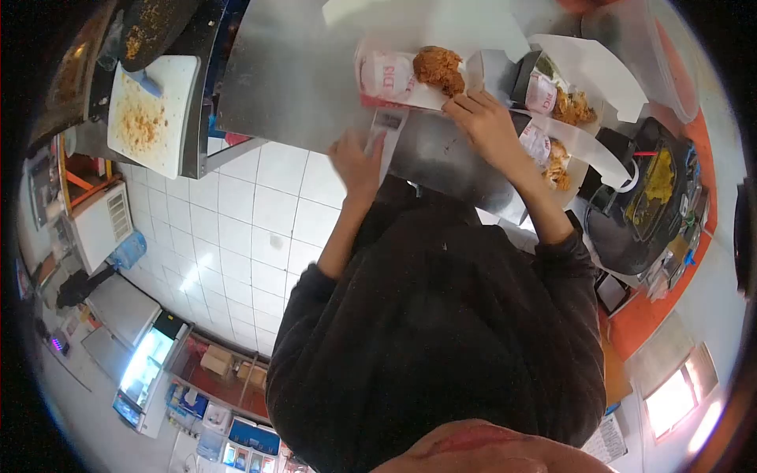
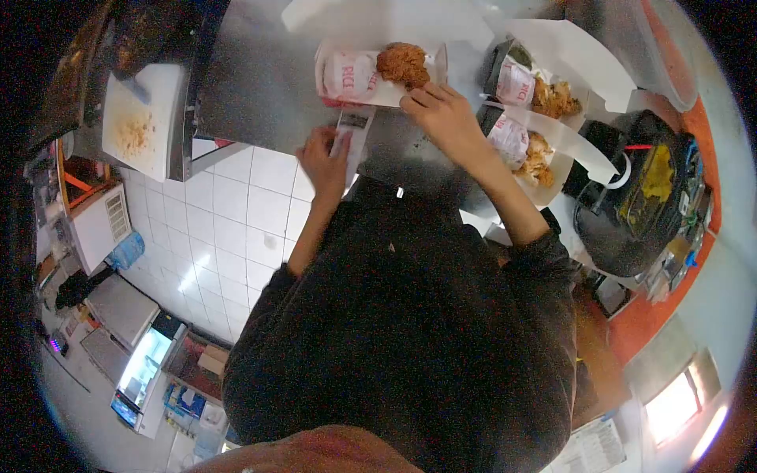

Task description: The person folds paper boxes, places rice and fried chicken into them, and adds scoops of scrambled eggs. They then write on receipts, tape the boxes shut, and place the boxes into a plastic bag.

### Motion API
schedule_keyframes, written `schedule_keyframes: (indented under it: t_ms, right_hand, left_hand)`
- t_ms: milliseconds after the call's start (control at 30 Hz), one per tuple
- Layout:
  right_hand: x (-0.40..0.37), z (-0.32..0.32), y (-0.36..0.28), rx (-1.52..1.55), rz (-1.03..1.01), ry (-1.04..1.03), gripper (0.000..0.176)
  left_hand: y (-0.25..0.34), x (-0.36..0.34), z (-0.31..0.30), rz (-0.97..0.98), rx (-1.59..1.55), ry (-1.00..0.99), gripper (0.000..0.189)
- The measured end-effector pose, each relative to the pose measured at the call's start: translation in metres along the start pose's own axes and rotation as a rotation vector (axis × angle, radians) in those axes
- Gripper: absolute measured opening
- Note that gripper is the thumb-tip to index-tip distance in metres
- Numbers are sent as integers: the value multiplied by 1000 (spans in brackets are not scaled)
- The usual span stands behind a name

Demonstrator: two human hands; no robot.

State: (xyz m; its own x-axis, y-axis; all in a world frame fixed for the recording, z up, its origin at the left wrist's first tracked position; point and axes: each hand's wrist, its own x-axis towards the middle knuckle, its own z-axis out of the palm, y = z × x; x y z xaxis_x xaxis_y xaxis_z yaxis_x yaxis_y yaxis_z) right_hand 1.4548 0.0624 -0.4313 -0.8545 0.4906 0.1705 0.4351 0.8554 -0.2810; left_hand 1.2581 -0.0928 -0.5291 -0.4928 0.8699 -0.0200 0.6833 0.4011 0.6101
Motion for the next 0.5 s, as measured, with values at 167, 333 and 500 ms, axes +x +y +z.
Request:
schedule_keyframes:
  t_ms: [167, 333, 500]
  right_hand:
    - [-26, 12, -5, -54, 113, -53, 18]
    - [-38, -7, -4, 125, 203, -104, 32]
    - [-71, -205, 116, 224, 620, 504, 27]
  left_hand:
    - [37, 21, 30, 15, 29, 119, 45]
    - [13, 10, 28, 42, -146, 261, 42]
    - [-11, -7, -14, -109, -311, 442, 30]
